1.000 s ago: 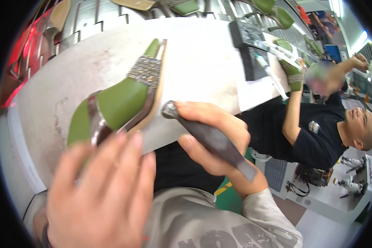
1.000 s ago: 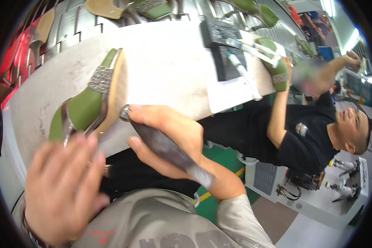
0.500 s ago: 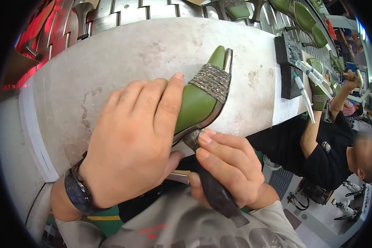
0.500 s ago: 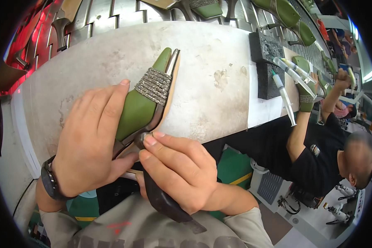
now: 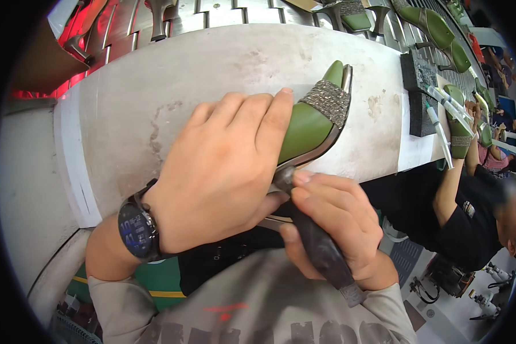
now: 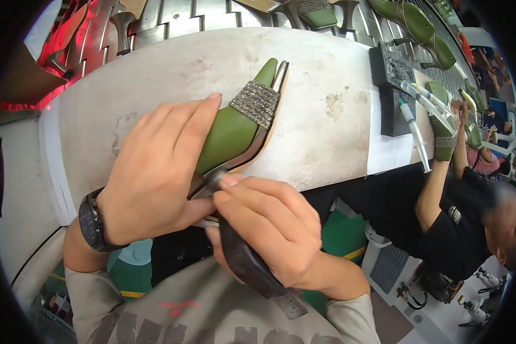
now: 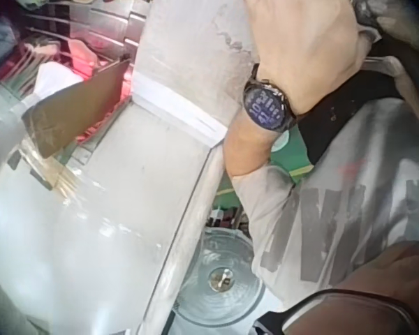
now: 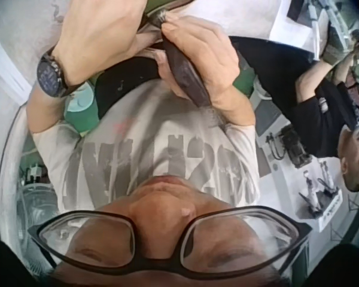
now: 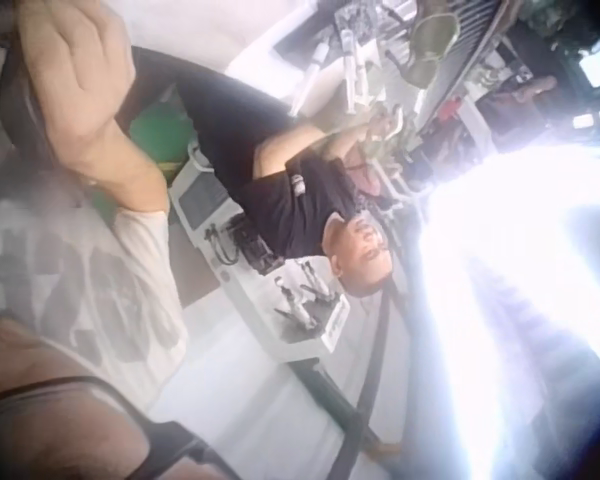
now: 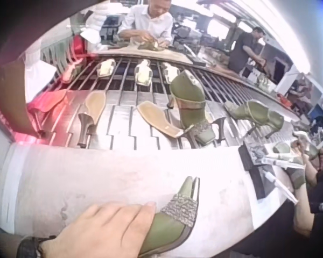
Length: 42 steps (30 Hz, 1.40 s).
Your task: The person assembles high-heeled shoes on lasts by attaching soles to shoe uppers by hand, hammering along the edges with a hammer, and dispensing adhesive into the seams using a syringe.
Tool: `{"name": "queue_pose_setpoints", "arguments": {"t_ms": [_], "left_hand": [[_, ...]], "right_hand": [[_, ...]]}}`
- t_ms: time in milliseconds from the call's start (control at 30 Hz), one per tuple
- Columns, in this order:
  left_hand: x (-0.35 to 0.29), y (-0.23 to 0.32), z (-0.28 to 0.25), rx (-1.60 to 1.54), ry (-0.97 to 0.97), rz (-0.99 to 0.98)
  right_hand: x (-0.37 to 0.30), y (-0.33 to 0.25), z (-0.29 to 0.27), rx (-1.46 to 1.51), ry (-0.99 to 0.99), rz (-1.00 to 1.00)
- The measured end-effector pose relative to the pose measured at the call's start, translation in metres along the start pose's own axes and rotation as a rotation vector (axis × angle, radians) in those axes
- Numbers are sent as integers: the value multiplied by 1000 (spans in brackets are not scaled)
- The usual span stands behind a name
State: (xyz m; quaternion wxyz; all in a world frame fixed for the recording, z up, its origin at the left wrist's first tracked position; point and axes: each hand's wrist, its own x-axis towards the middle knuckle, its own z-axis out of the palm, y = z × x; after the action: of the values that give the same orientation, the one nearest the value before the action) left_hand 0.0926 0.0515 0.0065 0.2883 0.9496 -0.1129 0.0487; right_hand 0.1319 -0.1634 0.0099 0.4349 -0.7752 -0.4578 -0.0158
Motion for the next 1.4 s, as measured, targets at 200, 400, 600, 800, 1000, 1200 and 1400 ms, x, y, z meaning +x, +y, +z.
{"name": "queue_pose_setpoints", "arguments": {"t_ms": [200, 400, 600, 800, 1000, 1200, 1400], "left_hand": [[0, 2, 9, 100, 22, -17], [0, -3, 24, 239, 197, 35], [-5, 5, 16, 266, 151, 53], [-8, -11, 13, -27, 21, 14], [-15, -24, 7, -165, 78, 110], [-7, -22, 12, -147, 98, 121], [-12, -23, 14, -157, 110, 113]], "right_hand": [[-2, -13, 9, -215, 23, -83], [3, -14, 2, -66, -65, 89], [1, -20, 10, -235, -39, -32], [-8, -1, 9, 119, 77, 115], [-15, -12, -13, 82, 95, 105], [-5, 3, 17, -80, 92, -72], [-2, -2, 3, 127, -15, 131]]}}
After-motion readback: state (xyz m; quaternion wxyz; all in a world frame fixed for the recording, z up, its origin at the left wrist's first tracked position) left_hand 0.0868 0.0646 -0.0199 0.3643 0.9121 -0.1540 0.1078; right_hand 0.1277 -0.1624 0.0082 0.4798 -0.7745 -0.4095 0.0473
